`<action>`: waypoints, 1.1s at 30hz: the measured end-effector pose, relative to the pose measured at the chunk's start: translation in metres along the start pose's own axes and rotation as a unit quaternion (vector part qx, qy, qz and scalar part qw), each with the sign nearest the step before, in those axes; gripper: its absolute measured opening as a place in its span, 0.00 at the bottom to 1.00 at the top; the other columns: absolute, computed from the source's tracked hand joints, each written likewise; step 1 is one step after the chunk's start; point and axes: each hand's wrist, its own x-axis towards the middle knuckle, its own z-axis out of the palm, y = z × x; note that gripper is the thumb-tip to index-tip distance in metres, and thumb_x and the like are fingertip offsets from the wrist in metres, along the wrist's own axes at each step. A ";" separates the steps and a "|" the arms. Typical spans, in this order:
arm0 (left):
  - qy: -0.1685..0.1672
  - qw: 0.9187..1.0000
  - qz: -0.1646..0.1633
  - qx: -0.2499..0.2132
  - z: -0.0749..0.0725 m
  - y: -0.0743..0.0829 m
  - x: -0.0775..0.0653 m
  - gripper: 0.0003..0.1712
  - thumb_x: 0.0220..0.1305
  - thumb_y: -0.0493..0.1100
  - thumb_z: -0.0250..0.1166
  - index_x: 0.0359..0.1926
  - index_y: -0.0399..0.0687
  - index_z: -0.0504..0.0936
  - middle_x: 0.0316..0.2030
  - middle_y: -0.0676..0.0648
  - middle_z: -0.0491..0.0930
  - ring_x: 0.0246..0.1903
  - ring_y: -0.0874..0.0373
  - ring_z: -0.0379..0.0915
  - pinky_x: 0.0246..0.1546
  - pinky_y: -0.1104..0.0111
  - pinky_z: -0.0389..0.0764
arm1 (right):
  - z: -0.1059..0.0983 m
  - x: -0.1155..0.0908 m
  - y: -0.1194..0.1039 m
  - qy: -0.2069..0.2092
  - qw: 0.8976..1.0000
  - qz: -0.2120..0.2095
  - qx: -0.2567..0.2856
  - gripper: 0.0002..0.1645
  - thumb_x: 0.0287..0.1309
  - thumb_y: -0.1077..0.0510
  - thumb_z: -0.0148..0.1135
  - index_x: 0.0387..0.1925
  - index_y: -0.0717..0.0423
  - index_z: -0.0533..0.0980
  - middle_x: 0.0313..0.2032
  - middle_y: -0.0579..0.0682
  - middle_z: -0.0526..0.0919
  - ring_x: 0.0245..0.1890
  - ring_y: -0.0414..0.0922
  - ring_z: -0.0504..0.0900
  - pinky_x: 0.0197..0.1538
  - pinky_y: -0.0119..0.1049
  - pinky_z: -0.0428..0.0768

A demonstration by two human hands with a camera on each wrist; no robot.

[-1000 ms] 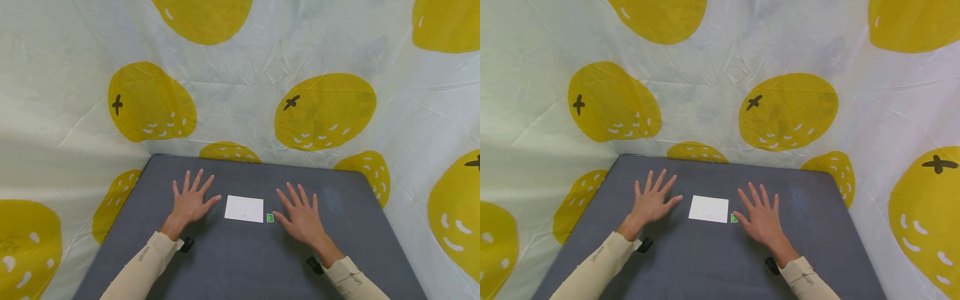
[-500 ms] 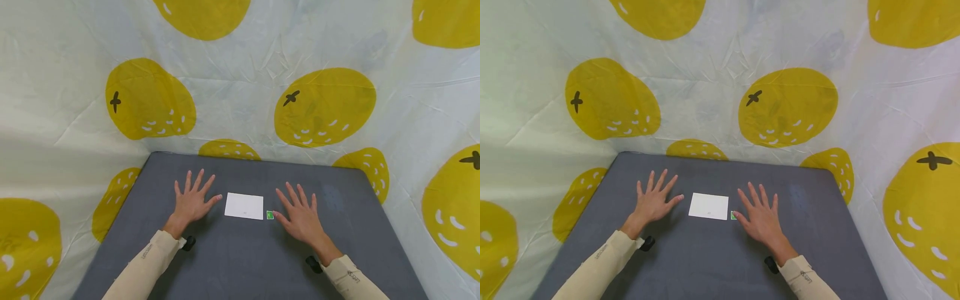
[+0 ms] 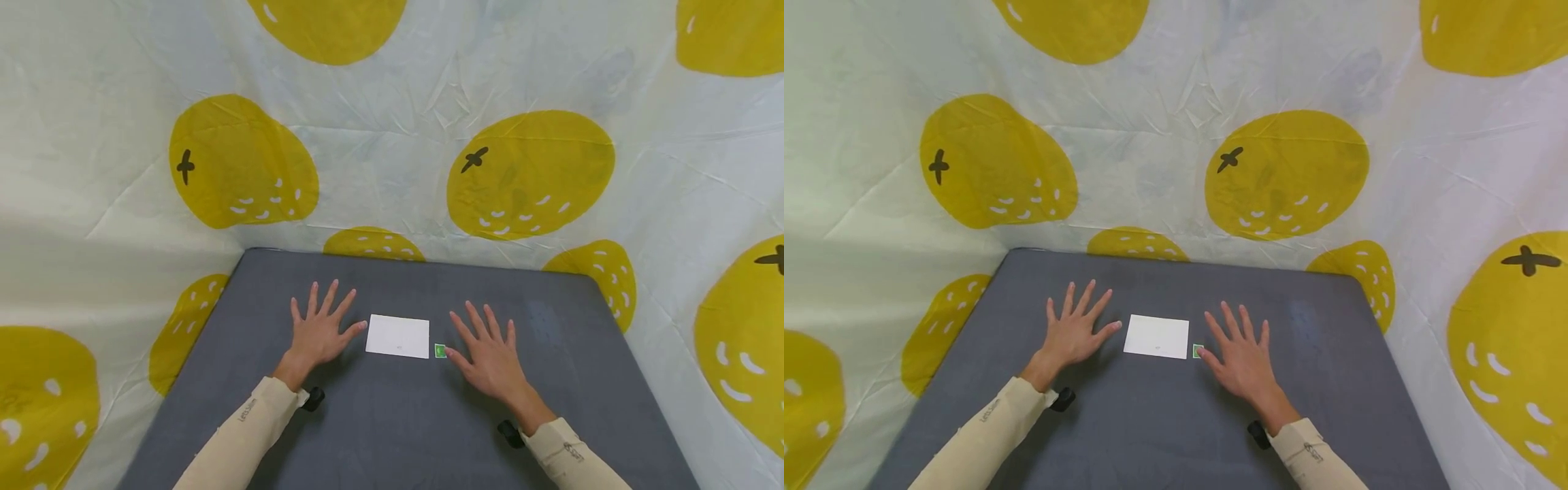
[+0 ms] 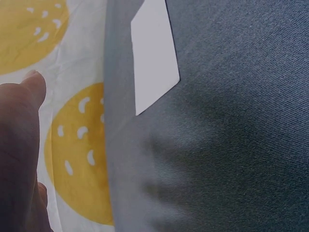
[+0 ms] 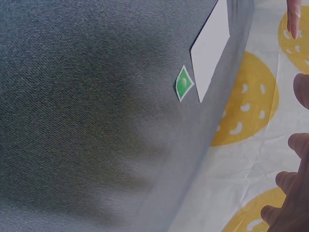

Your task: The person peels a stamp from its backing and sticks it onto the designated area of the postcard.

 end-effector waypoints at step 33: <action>0.003 1.000 0.019 -0.001 0.029 -0.003 -0.001 0.47 0.70 0.80 0.47 0.83 0.76 0.49 0.86 0.52 0.38 0.84 0.37 0.26 0.74 0.24 0.32 | 0.023 -0.004 0.006 0.002 1.000 0.013 0.006 0.44 0.70 0.35 0.61 0.81 0.38 0.60 0.83 0.54 0.53 0.83 0.66 0.49 0.73 0.81 0.45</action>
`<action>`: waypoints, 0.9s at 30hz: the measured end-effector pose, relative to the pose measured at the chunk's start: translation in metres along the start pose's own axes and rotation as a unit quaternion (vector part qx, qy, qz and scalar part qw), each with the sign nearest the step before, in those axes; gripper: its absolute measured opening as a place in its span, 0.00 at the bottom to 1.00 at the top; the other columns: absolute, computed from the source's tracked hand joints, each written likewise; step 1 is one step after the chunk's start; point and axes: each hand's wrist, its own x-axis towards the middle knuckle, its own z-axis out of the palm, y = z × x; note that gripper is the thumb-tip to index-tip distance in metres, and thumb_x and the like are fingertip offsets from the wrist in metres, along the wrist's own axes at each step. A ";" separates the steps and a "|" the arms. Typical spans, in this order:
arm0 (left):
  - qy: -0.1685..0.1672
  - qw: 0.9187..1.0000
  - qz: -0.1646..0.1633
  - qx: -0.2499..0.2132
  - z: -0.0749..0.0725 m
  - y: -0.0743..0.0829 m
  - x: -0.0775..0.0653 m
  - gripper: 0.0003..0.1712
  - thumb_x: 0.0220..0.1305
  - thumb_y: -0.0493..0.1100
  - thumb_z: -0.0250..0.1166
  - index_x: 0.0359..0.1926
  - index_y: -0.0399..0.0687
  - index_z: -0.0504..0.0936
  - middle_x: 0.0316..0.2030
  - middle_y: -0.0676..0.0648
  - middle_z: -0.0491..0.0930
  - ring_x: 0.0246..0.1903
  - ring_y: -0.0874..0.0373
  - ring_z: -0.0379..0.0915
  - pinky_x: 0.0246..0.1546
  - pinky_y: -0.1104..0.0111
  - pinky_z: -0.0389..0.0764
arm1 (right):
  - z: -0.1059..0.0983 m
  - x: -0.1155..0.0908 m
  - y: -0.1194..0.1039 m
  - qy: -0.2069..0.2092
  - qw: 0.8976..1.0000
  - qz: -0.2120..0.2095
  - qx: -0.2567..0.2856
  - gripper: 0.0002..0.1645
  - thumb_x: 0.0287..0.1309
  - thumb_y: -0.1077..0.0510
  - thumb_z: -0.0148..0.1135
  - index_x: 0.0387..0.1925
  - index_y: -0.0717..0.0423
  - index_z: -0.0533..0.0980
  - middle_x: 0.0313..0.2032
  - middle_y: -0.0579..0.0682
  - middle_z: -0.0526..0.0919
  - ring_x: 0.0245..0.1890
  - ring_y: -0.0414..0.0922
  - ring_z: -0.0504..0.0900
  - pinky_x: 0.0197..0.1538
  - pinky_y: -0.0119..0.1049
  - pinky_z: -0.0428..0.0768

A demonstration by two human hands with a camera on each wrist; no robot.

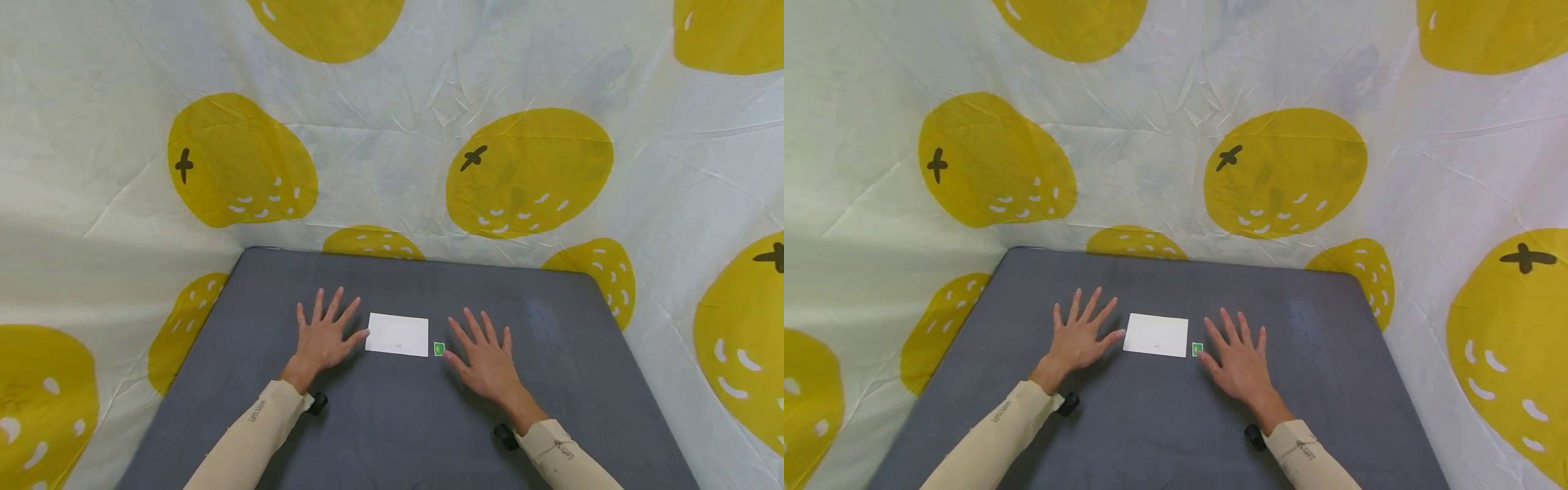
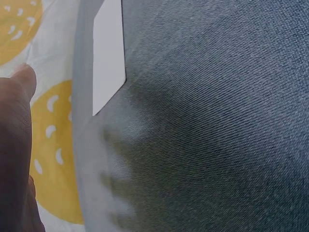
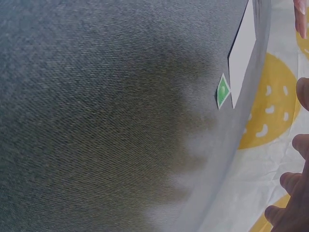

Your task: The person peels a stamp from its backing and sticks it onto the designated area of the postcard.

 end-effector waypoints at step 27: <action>-0.017 1.000 -0.004 -0.012 0.023 0.005 0.004 0.47 0.69 0.81 0.48 0.83 0.75 0.51 0.86 0.51 0.40 0.85 0.37 0.27 0.74 0.25 0.29 | 0.008 0.001 0.012 -0.003 1.000 -0.005 0.025 0.39 0.69 0.35 0.62 0.78 0.33 0.66 0.83 0.54 0.56 0.82 0.66 0.52 0.73 0.81 0.48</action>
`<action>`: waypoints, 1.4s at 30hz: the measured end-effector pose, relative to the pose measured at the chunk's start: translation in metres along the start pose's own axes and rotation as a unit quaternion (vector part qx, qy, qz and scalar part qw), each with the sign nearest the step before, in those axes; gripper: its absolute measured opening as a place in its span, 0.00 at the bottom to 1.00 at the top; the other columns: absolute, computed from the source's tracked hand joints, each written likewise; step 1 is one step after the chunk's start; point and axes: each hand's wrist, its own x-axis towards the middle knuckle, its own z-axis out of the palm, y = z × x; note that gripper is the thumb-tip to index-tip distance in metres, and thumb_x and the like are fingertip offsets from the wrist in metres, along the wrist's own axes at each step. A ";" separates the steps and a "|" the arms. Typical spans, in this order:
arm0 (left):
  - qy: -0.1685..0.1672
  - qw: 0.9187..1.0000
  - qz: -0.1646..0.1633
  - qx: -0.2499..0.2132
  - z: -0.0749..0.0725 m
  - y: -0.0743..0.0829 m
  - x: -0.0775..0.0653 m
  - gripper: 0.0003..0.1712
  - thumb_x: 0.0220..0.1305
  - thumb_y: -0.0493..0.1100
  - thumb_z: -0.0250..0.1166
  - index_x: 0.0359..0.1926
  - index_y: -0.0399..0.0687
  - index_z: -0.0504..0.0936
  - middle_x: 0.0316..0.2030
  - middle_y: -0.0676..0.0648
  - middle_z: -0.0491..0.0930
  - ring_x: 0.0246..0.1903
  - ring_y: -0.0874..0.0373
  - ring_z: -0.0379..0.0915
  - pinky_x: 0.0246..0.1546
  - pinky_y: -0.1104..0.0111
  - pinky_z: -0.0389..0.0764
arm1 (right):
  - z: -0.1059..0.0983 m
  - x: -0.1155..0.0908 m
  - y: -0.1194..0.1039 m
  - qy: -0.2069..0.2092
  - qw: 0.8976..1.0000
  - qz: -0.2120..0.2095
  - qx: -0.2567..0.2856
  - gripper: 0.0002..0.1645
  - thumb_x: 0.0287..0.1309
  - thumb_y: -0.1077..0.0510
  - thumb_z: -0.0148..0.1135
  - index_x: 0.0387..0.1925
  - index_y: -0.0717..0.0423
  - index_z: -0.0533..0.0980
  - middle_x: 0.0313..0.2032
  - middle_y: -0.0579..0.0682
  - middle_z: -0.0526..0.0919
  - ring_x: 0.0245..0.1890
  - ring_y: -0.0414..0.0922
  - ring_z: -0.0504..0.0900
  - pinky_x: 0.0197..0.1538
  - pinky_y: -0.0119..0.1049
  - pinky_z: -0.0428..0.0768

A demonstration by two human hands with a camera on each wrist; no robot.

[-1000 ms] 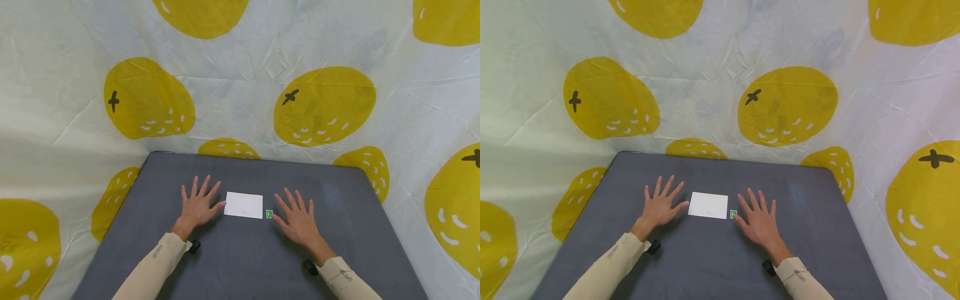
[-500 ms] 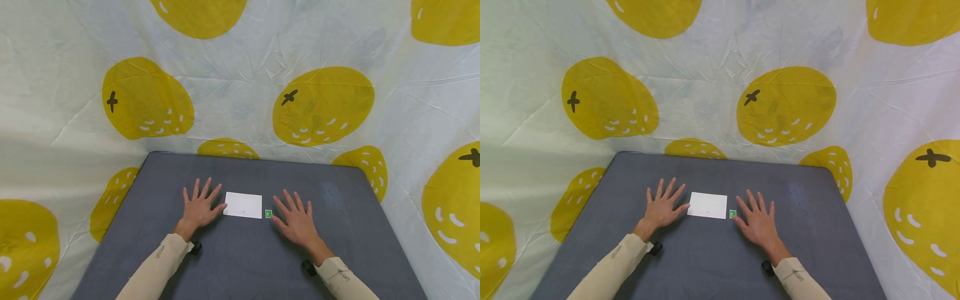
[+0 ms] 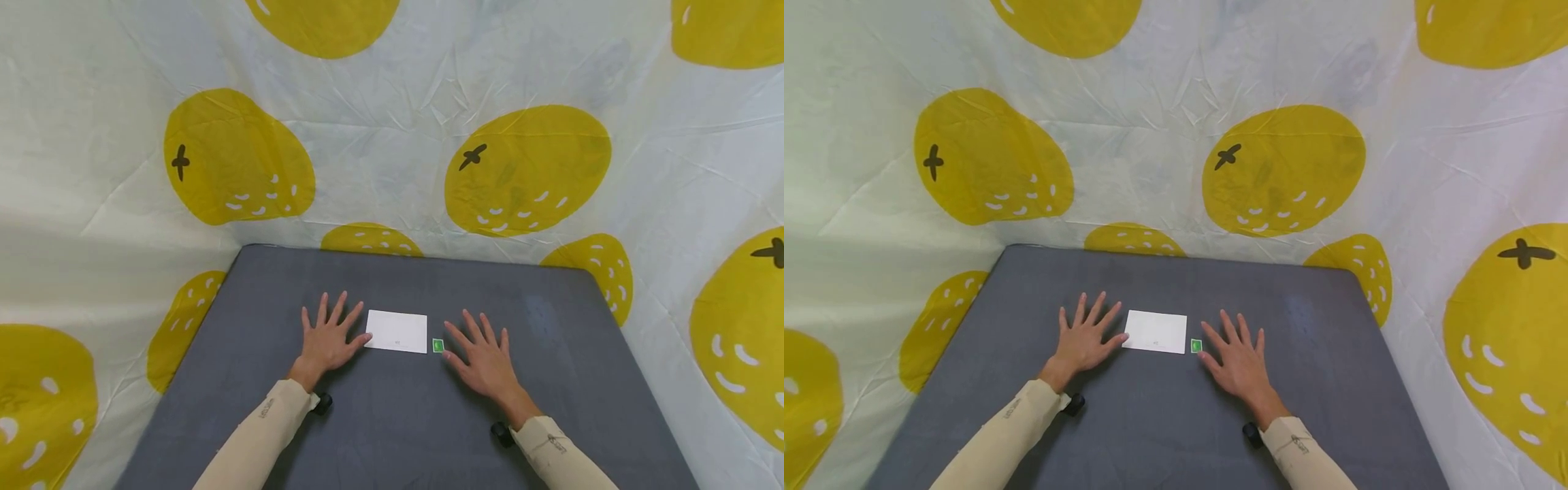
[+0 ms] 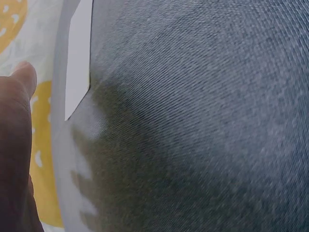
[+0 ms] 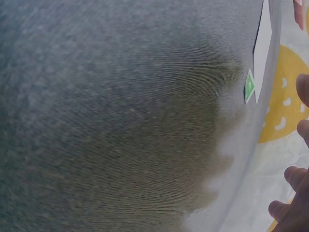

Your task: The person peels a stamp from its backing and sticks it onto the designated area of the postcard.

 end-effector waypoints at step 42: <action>-0.069 0.998 -0.007 -0.003 0.027 -0.005 0.011 0.46 0.70 0.80 0.47 0.83 0.76 0.50 0.86 0.50 0.40 0.85 0.37 0.26 0.74 0.26 0.26 | 0.036 0.023 0.020 -0.024 0.997 -0.019 0.077 0.31 0.59 0.41 0.75 0.64 0.37 0.82 0.80 0.56 0.63 0.81 0.67 0.56 0.72 0.82 0.49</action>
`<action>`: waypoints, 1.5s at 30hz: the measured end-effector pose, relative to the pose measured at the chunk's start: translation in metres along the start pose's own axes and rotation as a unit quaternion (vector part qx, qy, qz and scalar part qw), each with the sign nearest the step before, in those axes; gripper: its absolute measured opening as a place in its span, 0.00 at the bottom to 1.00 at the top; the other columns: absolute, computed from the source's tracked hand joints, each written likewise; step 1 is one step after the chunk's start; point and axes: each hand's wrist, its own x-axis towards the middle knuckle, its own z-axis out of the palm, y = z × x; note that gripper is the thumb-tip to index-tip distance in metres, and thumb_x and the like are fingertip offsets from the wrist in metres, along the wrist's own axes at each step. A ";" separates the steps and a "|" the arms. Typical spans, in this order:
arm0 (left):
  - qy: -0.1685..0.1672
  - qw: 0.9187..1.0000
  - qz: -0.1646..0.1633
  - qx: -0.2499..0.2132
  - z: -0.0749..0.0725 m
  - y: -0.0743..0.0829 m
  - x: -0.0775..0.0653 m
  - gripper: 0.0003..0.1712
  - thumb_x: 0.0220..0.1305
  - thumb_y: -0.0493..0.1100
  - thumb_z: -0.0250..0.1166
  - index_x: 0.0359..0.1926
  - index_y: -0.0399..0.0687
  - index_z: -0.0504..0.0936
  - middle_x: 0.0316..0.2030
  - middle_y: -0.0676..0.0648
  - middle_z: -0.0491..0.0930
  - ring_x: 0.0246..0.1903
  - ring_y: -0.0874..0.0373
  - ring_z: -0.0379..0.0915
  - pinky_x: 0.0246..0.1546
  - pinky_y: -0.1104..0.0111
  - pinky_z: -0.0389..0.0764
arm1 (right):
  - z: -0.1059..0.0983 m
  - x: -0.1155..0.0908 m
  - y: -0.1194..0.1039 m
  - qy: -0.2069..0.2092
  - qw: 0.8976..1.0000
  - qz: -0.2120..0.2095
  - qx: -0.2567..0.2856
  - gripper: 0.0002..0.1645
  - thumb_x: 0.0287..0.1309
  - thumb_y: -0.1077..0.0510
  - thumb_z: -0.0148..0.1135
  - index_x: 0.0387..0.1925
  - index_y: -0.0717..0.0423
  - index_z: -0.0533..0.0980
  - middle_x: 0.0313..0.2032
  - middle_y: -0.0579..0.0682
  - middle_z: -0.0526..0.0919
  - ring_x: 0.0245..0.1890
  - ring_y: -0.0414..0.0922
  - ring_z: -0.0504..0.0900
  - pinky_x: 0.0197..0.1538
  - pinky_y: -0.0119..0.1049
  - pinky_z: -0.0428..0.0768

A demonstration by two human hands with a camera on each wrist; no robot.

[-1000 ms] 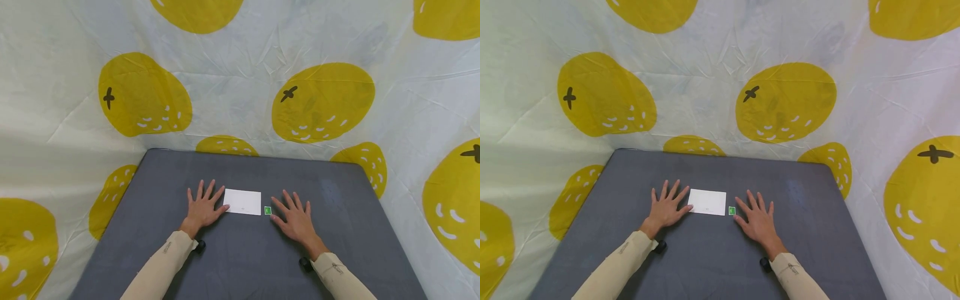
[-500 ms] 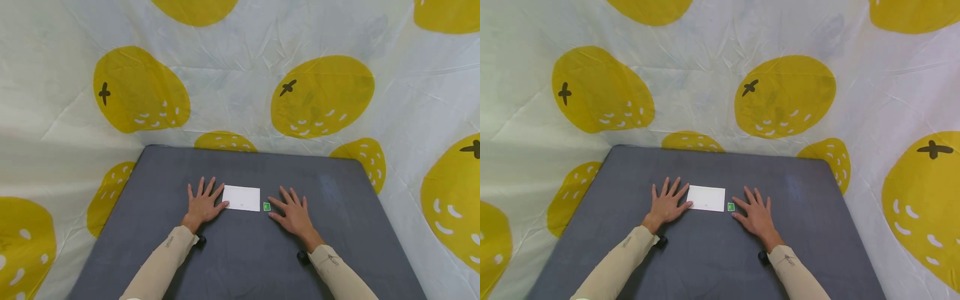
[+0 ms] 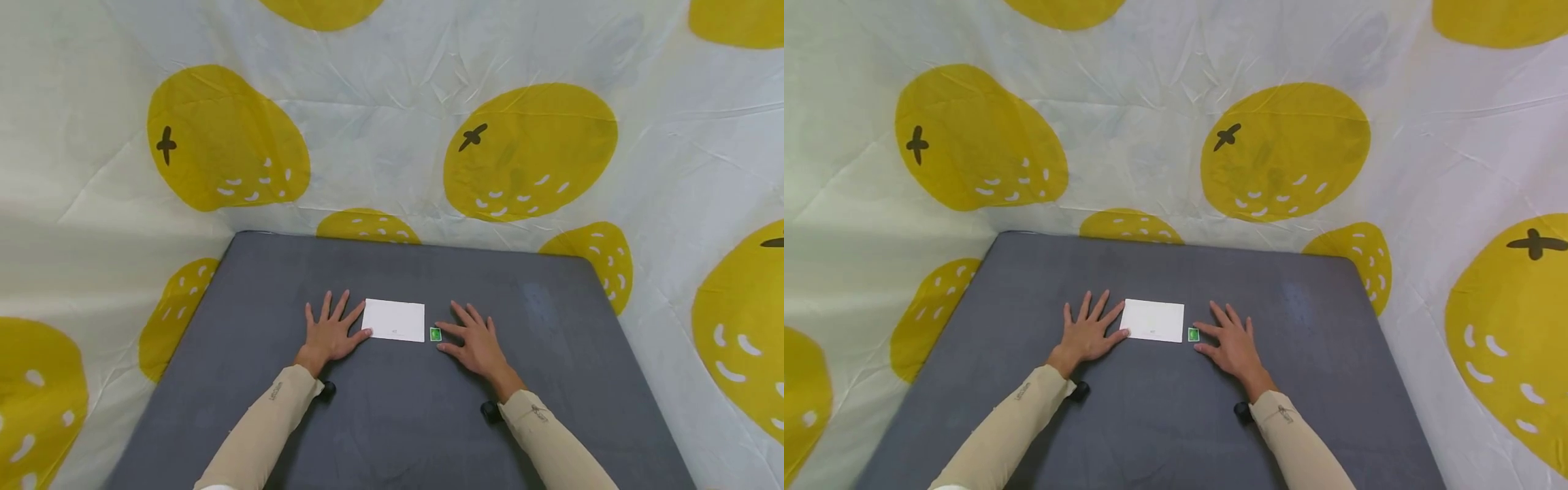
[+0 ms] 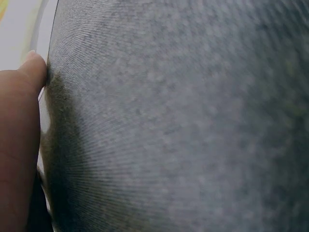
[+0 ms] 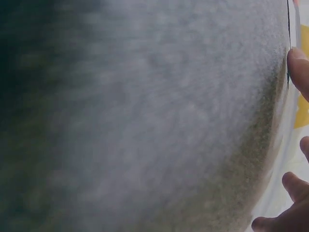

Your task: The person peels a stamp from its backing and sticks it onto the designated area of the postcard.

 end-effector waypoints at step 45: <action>-0.035 0.999 0.002 -0.025 -0.002 0.002 0.007 0.44 0.72 0.78 0.46 0.83 0.77 0.48 0.86 0.49 0.31 0.83 0.36 0.17 0.73 0.27 0.18 | -0.004 0.023 0.007 -0.032 0.992 0.041 0.118 0.08 0.57 0.53 0.77 0.39 0.47 0.93 0.76 0.54 0.71 0.82 0.64 0.53 0.77 0.75 0.33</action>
